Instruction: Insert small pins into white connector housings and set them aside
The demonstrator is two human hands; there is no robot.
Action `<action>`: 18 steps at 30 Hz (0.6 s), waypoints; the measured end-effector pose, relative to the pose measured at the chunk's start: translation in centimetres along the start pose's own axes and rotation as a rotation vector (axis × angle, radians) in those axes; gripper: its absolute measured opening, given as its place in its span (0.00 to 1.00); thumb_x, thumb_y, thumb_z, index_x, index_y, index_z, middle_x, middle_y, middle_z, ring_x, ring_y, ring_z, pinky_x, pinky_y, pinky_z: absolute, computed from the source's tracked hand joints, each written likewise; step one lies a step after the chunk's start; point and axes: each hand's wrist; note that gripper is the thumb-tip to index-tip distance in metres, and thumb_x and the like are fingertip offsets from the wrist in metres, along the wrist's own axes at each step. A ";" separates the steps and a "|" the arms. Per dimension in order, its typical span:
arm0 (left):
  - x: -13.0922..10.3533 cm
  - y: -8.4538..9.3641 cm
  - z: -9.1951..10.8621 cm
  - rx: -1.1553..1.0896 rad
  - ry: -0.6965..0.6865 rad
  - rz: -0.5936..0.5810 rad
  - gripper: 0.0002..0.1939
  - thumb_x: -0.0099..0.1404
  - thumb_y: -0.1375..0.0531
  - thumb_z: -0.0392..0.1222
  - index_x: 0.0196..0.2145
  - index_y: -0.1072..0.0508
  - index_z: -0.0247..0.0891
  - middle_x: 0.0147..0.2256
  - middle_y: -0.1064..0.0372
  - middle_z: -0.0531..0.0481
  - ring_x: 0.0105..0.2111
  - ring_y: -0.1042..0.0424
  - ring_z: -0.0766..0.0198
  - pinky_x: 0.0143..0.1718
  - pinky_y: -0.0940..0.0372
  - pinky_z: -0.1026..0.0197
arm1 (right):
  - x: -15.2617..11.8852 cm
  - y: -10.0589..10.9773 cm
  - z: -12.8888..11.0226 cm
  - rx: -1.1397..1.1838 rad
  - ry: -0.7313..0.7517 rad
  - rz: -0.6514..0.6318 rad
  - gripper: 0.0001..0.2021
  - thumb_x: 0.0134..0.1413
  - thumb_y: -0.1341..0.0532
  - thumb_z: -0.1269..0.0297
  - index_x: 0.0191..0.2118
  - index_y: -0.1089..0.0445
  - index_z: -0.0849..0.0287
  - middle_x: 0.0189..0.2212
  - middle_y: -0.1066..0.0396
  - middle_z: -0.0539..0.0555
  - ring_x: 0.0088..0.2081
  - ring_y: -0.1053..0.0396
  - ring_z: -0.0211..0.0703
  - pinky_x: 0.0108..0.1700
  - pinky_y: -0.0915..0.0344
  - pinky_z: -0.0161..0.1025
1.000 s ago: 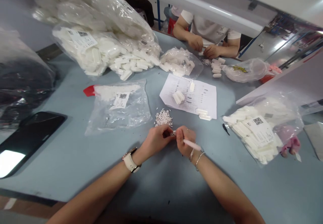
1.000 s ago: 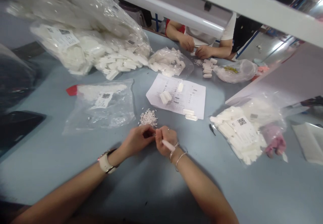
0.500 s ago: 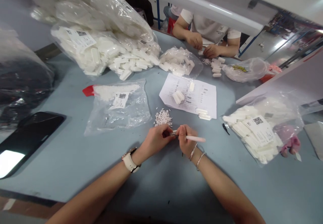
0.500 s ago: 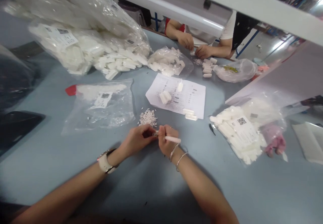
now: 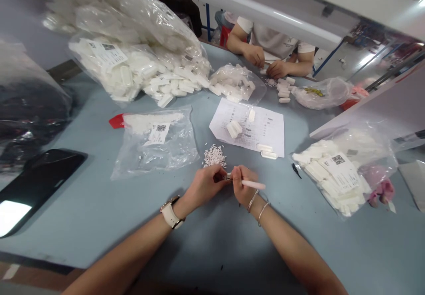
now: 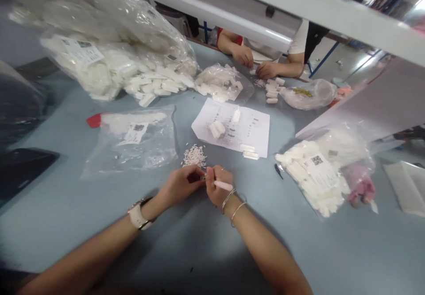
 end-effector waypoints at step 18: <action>0.0 0.0 -0.1 0.016 -0.006 -0.001 0.06 0.54 0.40 0.42 0.24 0.31 0.37 0.21 0.31 0.54 0.21 0.36 0.68 0.24 0.41 0.66 | 0.0 0.0 0.2 -0.001 0.026 0.015 0.23 0.64 0.58 0.54 0.21 0.41 0.56 0.17 0.37 0.50 0.21 0.39 0.37 0.26 0.45 0.35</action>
Point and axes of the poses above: each hand's wrist, its own x-axis towards the middle knuckle, its own y-axis out of the back of the hand, z = x × y
